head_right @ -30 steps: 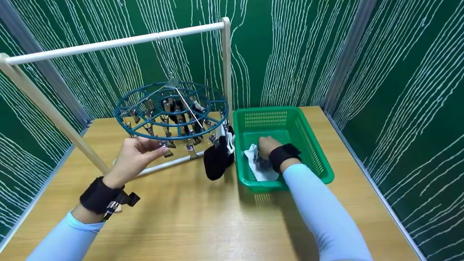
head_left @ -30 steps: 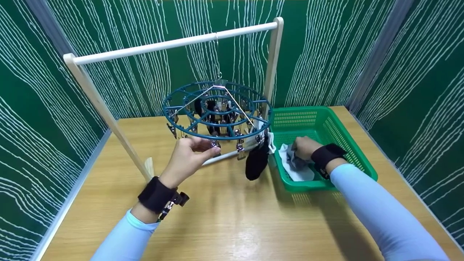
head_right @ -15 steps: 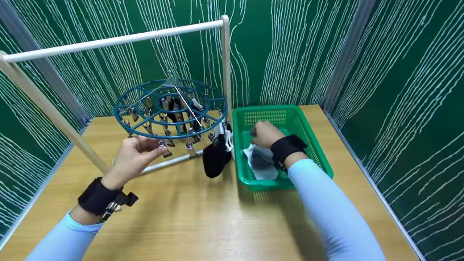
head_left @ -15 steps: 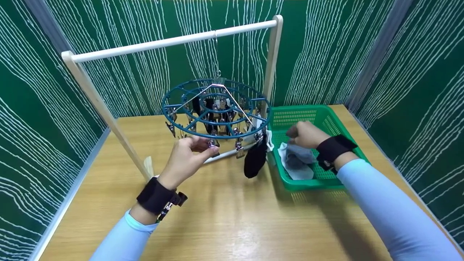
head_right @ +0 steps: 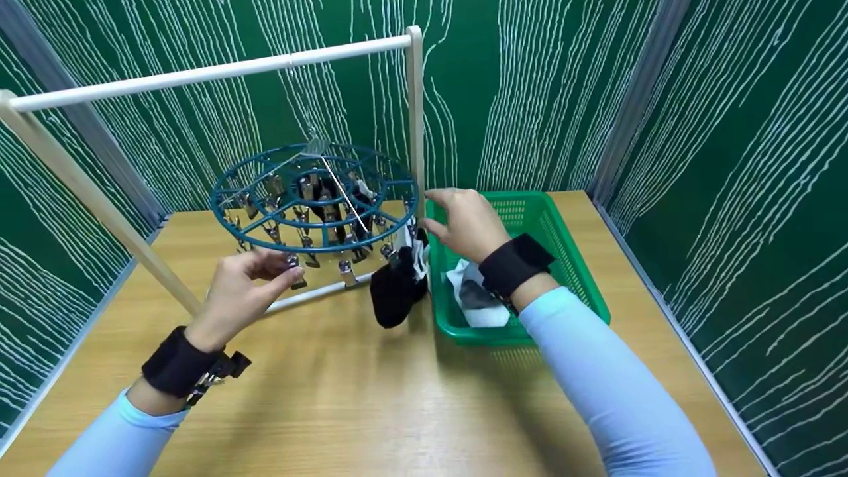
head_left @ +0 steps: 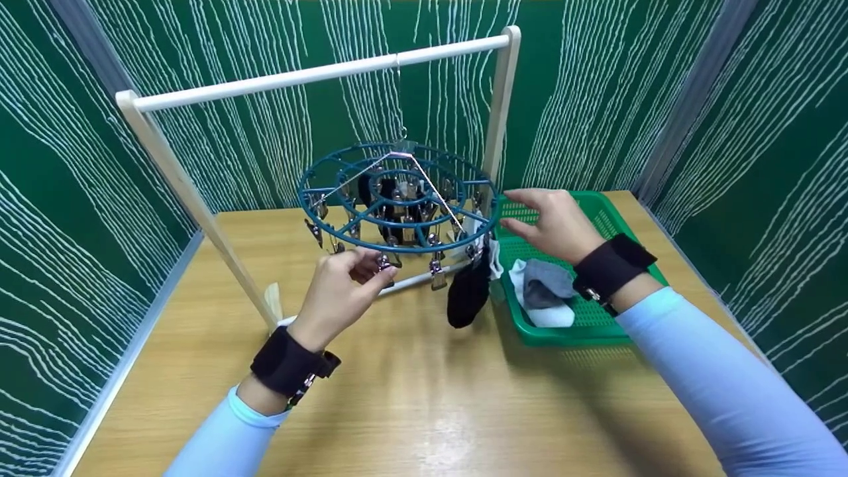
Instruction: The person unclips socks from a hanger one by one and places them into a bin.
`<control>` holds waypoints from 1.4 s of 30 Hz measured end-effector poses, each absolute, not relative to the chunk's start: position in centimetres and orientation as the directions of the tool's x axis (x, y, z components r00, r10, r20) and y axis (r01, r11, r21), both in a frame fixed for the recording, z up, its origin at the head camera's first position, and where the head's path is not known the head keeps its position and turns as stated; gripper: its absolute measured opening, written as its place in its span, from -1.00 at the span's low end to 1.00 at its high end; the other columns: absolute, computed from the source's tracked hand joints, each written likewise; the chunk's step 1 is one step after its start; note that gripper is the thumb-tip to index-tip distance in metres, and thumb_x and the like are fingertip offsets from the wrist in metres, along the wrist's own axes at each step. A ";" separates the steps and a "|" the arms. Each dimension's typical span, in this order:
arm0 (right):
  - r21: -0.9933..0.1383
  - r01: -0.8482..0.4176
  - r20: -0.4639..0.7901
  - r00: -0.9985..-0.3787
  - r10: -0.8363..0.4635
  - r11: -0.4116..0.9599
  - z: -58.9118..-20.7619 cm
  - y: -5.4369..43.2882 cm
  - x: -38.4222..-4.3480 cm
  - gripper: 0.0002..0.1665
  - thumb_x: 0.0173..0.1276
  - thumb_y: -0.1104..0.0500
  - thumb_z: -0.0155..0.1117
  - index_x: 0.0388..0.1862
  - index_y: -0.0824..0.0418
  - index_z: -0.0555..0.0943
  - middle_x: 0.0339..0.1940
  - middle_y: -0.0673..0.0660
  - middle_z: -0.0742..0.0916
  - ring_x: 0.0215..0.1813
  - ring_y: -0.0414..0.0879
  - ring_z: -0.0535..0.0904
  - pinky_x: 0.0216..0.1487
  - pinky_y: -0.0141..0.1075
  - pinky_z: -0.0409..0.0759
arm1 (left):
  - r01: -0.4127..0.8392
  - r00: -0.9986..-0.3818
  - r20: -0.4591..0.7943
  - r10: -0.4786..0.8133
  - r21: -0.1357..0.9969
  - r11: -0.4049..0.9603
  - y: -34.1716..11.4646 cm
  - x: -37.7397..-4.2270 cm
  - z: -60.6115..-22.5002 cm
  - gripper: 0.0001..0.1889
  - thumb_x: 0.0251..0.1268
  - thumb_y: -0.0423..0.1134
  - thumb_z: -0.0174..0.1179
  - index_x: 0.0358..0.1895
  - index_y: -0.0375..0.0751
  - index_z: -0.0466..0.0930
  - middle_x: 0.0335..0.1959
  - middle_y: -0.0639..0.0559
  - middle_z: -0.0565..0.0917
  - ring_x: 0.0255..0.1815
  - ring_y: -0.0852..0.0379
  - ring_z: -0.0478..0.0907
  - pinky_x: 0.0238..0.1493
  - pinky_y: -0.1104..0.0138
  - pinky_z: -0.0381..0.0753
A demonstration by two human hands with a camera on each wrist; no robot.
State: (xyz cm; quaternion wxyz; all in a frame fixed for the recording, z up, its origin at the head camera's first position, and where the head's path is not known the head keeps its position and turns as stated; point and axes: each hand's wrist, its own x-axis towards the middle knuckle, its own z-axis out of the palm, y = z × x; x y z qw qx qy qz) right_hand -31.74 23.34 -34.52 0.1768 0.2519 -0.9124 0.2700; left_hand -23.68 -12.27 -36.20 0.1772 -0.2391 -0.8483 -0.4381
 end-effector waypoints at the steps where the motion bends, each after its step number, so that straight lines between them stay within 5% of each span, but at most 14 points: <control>1: -0.384 -0.572 0.479 -0.795 -0.372 0.725 -34.5 23.2 -31.7 -0.45 0.51 0.23 0.48 0.39 0.42 0.64 0.33 0.42 0.75 0.32 0.33 0.73 0.35 0.22 0.68 | 0.565 -0.819 0.517 0.249 0.652 0.506 -12.2 -23.6 -36.2 -0.83 0.43 -0.29 0.47 -0.08 -0.36 0.83 -0.32 -0.10 0.85 -0.35 0.05 0.76 -0.20 0.38 0.75; 8: -0.284 -0.657 0.544 -0.710 -0.447 0.699 -34.5 22.3 -31.5 -0.40 0.42 0.32 0.54 0.42 0.34 0.65 0.38 0.36 0.74 0.31 0.30 0.74 0.34 0.19 0.69 | 0.600 -0.786 0.563 0.255 0.594 0.537 -12.2 -23.3 -36.1 -0.85 0.43 -0.31 0.47 -0.09 -0.34 0.83 -0.31 -0.09 0.86 -0.34 0.05 0.79 -0.20 0.21 0.83; 18: -0.258 -0.694 0.597 -0.661 -0.454 0.672 -33.9 22.4 -31.3 -0.60 0.47 0.42 0.43 0.25 0.33 0.76 0.25 0.35 0.81 0.29 0.28 0.76 0.31 0.17 0.71 | 0.658 -0.694 0.679 0.240 0.462 0.595 -12.2 -22.6 -36.0 -0.75 0.38 -0.17 0.52 -0.12 -0.32 0.77 -0.25 -0.14 0.85 -0.24 -0.05 0.79 -0.11 0.11 0.82; 22: -0.231 -0.706 0.625 -0.635 -0.454 0.670 -33.8 22.4 -31.1 -0.60 0.46 0.42 0.44 0.25 0.35 0.76 0.24 0.36 0.81 0.27 0.29 0.77 0.29 0.16 0.73 | 0.705 -0.594 0.781 0.193 0.391 0.592 -12.4 -22.6 -36.1 -0.75 0.33 -0.17 0.54 -0.22 -0.30 0.73 -0.28 -0.13 0.82 -0.23 -0.06 0.79 -0.10 0.09 0.82; 28: -0.208 -0.719 0.644 -0.611 -0.461 0.663 -33.7 22.5 -31.0 -0.61 0.47 0.41 0.44 0.25 0.37 0.75 0.24 0.39 0.80 0.27 0.31 0.77 0.28 0.16 0.73 | 0.770 -0.351 0.926 0.139 0.201 0.605 -12.4 -22.7 -35.6 -0.68 0.27 -0.21 0.54 -0.39 -0.29 0.56 -0.48 -0.11 0.64 -0.39 -0.06 0.62 -0.29 0.16 0.67; 33: -0.209 -0.715 0.650 -0.611 -0.452 0.667 -33.3 22.4 -30.7 -0.61 0.45 0.42 0.45 0.24 0.37 0.76 0.24 0.39 0.80 0.26 0.31 0.77 0.29 0.17 0.72 | 0.737 -0.178 0.954 0.239 -0.032 0.676 -12.0 -23.0 -34.8 -0.72 0.27 -0.22 0.56 -0.21 -0.32 0.67 -0.27 -0.17 0.74 -0.17 -0.16 0.64 -0.11 0.07 0.62; 37: -0.200 -0.716 0.654 -0.606 -0.454 0.669 -33.1 22.3 -30.4 -0.61 0.44 0.41 0.46 0.23 0.38 0.76 0.23 0.40 0.80 0.25 0.32 0.77 0.29 0.18 0.72 | 0.693 -0.136 0.925 0.356 -0.168 0.701 -11.7 -23.2 -34.4 -0.67 0.24 -0.31 0.59 0.04 -0.33 0.81 -0.02 -0.19 0.86 0.07 -0.16 0.76 0.15 0.01 0.74; 42: -0.146 -0.735 0.664 -0.569 -0.485 0.662 -33.1 21.9 -30.2 -0.64 0.45 0.40 0.46 0.21 0.38 0.77 0.20 0.40 0.81 0.23 0.31 0.77 0.26 0.16 0.74 | 0.685 -0.131 0.912 0.388 -0.200 0.701 -12.1 -23.5 -34.5 -0.77 0.28 -0.42 0.53 -0.01 -0.36 0.85 -0.08 -0.19 0.88 -0.02 -0.13 0.81 0.12 0.06 0.80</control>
